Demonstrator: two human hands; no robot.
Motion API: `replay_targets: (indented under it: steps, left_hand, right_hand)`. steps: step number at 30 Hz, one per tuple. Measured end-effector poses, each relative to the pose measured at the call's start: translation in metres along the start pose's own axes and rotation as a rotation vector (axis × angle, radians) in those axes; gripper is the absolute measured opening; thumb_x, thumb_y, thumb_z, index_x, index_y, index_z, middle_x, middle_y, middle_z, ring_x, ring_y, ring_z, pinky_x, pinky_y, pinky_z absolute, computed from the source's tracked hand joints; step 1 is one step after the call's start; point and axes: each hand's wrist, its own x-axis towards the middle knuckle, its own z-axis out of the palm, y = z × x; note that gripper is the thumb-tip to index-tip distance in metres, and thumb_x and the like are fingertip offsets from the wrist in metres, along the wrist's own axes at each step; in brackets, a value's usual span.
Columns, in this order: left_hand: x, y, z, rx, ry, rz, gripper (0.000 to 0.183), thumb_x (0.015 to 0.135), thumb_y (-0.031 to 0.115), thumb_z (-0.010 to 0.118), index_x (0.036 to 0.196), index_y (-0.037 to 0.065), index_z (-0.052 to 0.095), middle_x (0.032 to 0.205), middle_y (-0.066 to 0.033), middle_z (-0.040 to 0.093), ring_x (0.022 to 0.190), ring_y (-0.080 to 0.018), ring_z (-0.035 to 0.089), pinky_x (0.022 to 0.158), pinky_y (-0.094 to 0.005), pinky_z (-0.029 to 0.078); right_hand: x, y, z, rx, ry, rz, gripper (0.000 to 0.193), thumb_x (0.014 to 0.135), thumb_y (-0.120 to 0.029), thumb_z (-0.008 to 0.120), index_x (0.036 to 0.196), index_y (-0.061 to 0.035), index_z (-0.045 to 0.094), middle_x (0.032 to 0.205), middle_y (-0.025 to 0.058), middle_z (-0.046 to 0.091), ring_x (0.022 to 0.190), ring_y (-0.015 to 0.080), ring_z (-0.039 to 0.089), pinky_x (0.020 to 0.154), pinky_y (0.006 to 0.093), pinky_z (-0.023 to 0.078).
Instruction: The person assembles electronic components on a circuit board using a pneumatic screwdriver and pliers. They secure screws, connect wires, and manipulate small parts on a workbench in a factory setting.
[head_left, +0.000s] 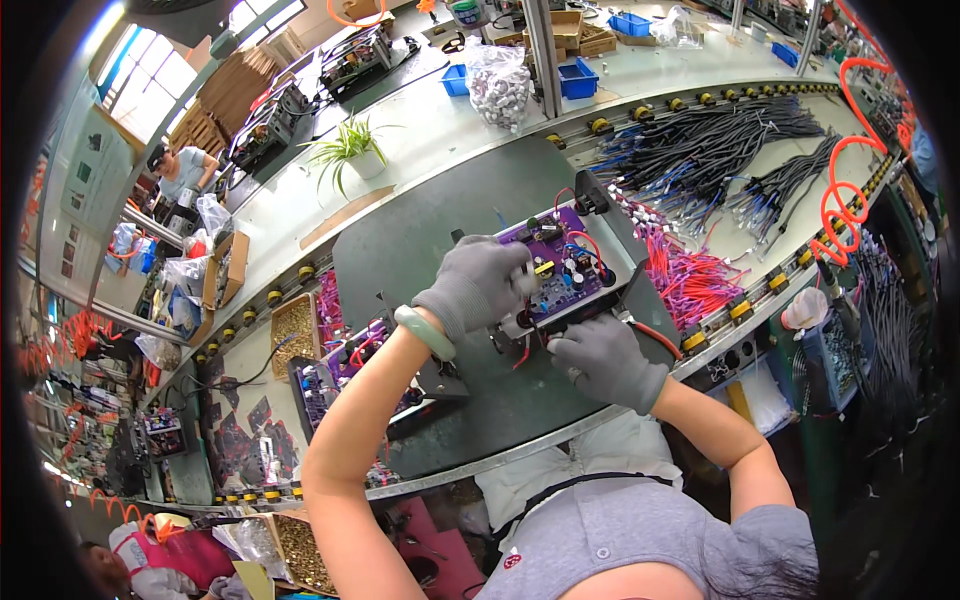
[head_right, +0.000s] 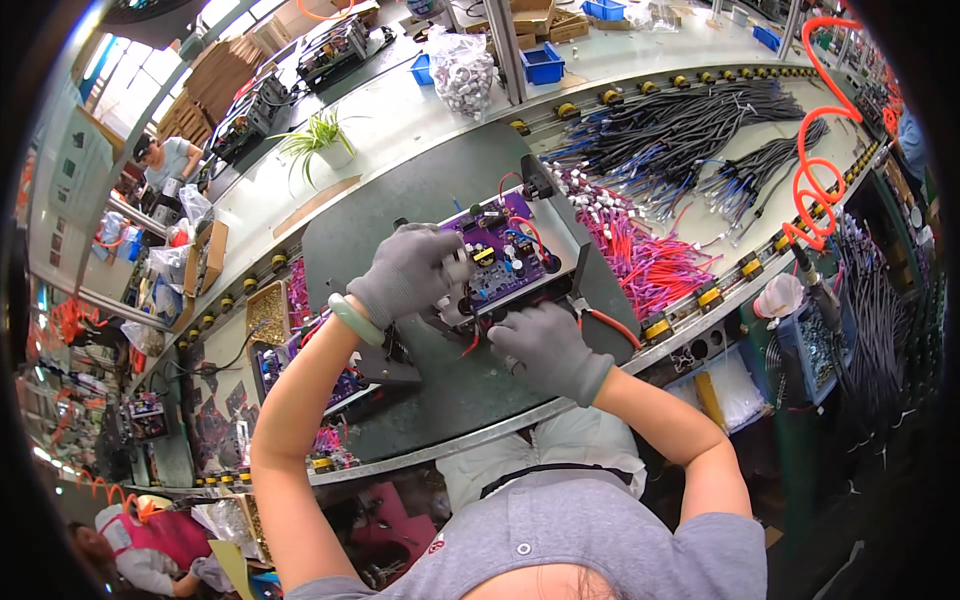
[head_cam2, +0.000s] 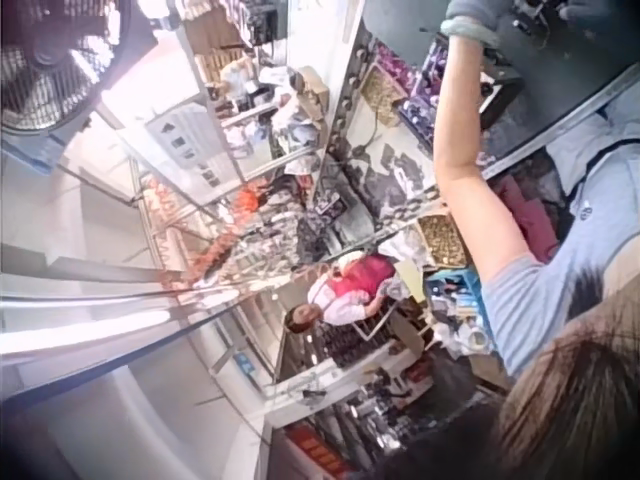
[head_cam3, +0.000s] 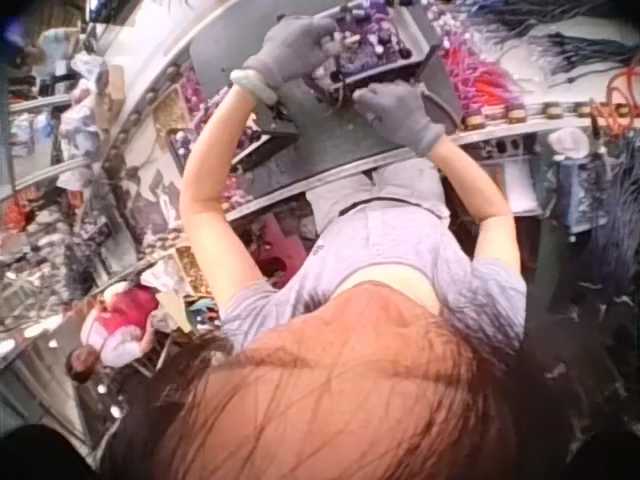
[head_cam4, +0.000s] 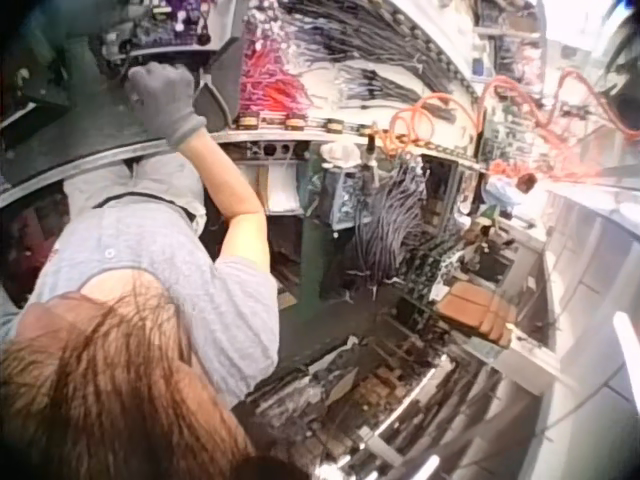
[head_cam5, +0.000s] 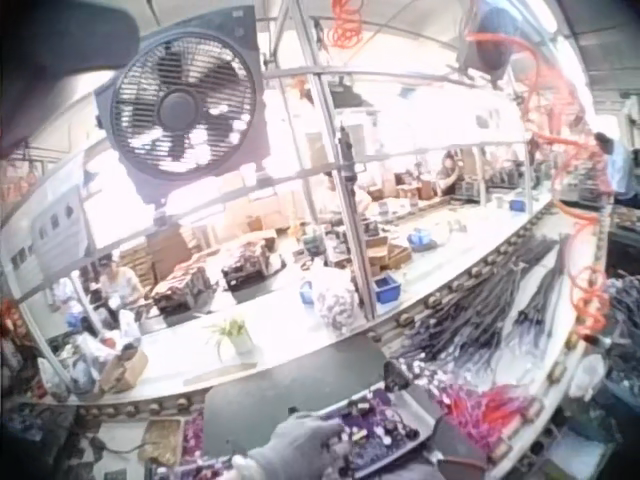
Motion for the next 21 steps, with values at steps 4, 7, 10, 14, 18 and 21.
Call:
replay_targets:
  steps: [4, 7, 10, 14, 18, 21]
  left_hand:
    - [0.002, -0.017, -0.001, -0.094, 0.255, -0.069, 0.022, 0.087, 0.030, 0.068, 0.097, 0.010, 0.073, 0.081, -0.0113, 0.070, 0.079, -0.0235, 0.068, 0.074, -0.0372, 0.051]
    - [0.007, -0.019, 0.001, 0.006, 0.320, -0.090, 0.022, 0.088, 0.031, 0.067, 0.100, 0.013, 0.072, 0.083, -0.0098, 0.069, 0.084, -0.0256, 0.068, 0.078, -0.0385, 0.051]
    - [0.014, -0.034, 0.020, 0.064, 0.401, -0.069, 0.021, 0.088, 0.031, 0.066, 0.100, 0.014, 0.072, 0.082, -0.0092, 0.069, 0.087, -0.0276, 0.067, 0.081, -0.0400, 0.050]
    - [0.017, -0.035, 0.029, -0.037, 0.399, -0.117, 0.019, 0.089, 0.030, 0.064, 0.097, 0.014, 0.071, 0.084, -0.0096, 0.069, 0.089, -0.0291, 0.066, 0.082, -0.0409, 0.050]
    - [0.010, -0.037, 0.033, -0.009, 0.461, -0.131, 0.019, 0.089, 0.030, 0.064, 0.097, 0.013, 0.071, 0.087, -0.0102, 0.070, 0.088, -0.0288, 0.066, 0.082, -0.0405, 0.050]
    - [0.013, -0.029, 0.030, -0.083, 0.445, -0.122, 0.020, 0.089, 0.030, 0.065, 0.096, 0.012, 0.071, 0.088, -0.0101, 0.070, 0.087, -0.0281, 0.066, 0.081, -0.0398, 0.051]
  right_hand:
    - [-0.008, -0.015, 0.004, 0.234, 0.006, 0.159, 0.062, 0.072, -0.001, 0.064, 0.132, -0.0099, 0.053, 0.083, 0.0067, 0.069, 0.076, 0.0280, 0.069, 0.067, 0.0424, 0.054]
    - [0.000, -0.005, 0.012, 0.476, -0.103, -0.052, 0.063, 0.075, -0.001, 0.062, 0.136, -0.0123, 0.049, 0.085, 0.0090, 0.069, 0.079, 0.0305, 0.069, 0.069, 0.0424, 0.054]
    - [0.028, -0.002, -0.012, 0.655, -0.425, -0.036, 0.051, 0.079, -0.002, 0.060, 0.129, -0.0122, 0.057, 0.088, 0.0122, 0.069, 0.082, 0.0328, 0.069, 0.071, 0.0427, 0.054]
    - [0.073, 0.005, -0.042, 0.193, -0.801, -0.153, 0.032, 0.082, -0.008, 0.063, 0.114, -0.0097, 0.065, 0.090, 0.0130, 0.070, 0.085, 0.0315, 0.070, 0.071, 0.0421, 0.054]
    - [0.096, -0.006, -0.042, -0.354, -0.687, -0.324, 0.016, 0.084, -0.017, 0.065, 0.099, -0.0120, 0.069, 0.088, 0.0103, 0.069, 0.086, 0.0265, 0.070, 0.071, 0.0411, 0.053]
    - [0.088, 0.018, -0.024, -0.340, -0.182, -0.219, 0.010, 0.076, -0.018, 0.071, 0.085, -0.0129, 0.070, 0.090, 0.0050, 0.063, 0.086, 0.0246, 0.065, 0.073, 0.0399, 0.050]
